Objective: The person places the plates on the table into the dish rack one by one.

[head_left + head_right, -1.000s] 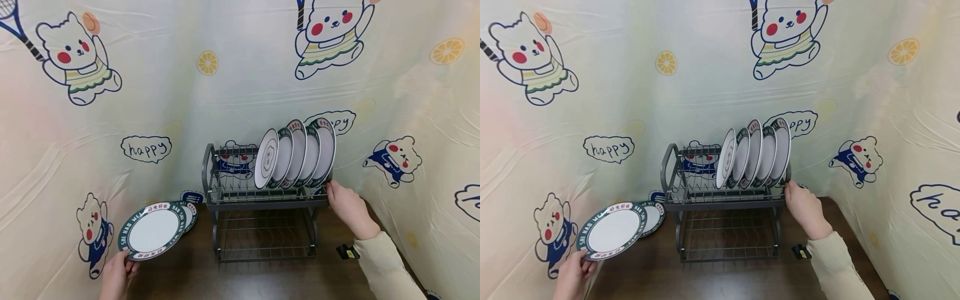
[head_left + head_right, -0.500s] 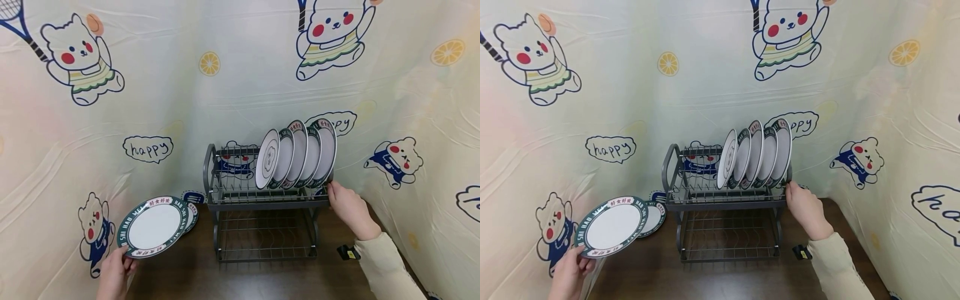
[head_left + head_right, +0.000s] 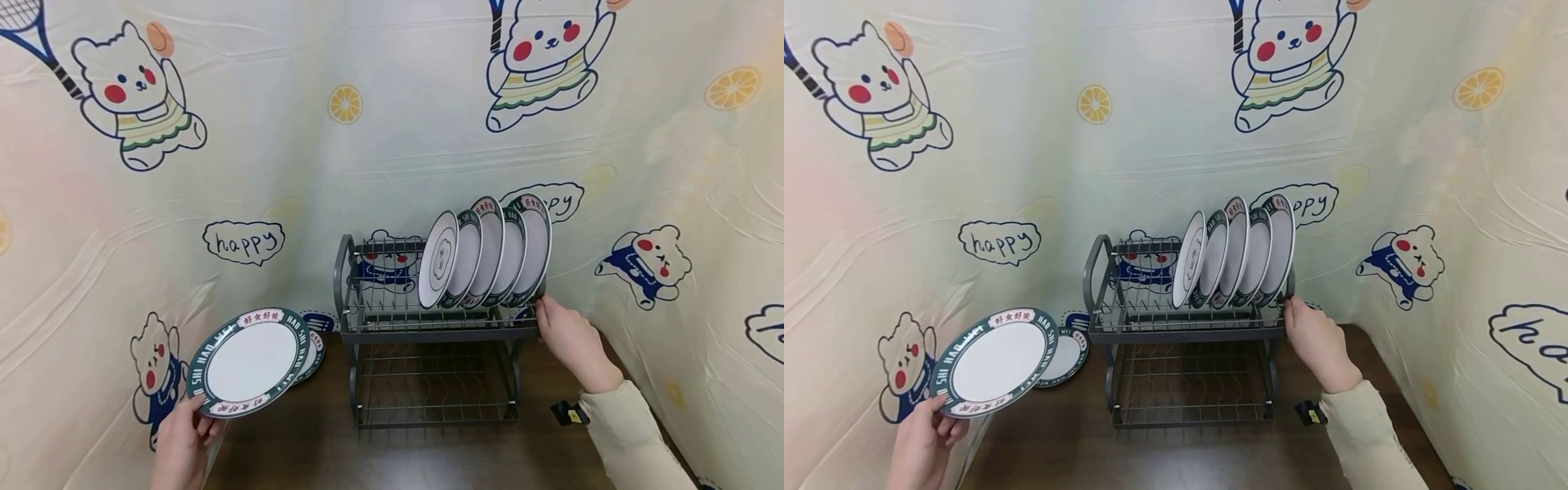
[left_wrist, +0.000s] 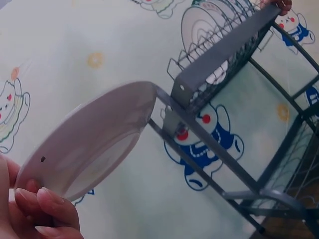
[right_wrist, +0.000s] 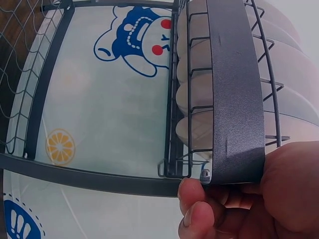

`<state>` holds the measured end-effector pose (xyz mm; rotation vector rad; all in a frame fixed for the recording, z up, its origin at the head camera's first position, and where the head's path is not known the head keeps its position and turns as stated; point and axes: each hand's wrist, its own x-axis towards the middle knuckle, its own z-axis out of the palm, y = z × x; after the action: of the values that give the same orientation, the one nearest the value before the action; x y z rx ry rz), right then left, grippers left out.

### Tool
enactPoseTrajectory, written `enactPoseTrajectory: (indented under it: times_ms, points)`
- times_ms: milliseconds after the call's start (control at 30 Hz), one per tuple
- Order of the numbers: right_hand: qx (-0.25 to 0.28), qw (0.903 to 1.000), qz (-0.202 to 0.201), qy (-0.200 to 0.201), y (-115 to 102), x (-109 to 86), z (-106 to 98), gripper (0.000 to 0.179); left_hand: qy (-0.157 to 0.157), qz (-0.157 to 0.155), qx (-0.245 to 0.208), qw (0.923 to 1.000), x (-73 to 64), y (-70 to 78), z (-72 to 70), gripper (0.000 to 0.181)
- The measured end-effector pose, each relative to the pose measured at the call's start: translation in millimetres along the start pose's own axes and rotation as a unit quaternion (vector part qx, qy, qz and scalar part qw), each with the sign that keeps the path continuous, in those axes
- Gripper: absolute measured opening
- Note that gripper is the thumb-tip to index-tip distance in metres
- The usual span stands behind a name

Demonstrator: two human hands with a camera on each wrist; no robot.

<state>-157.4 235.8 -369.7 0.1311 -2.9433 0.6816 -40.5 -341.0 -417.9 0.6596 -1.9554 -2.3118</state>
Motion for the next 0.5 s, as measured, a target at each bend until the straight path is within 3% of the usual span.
enactPoseTrajectory:
  times_ms: [233,500]
  points:
    - [0.000,1.0000,-0.001,0.006,1,-0.9,2,0.037,-0.024,0.051,-0.021,0.9982,-5.3,2.2,4.0,0.047]
    - [0.000,1.0000,-0.002,0.007,2,0.4,3,0.039,-0.032,0.051,-0.059,0.9965,-11.4,8.9,8.0,0.045]
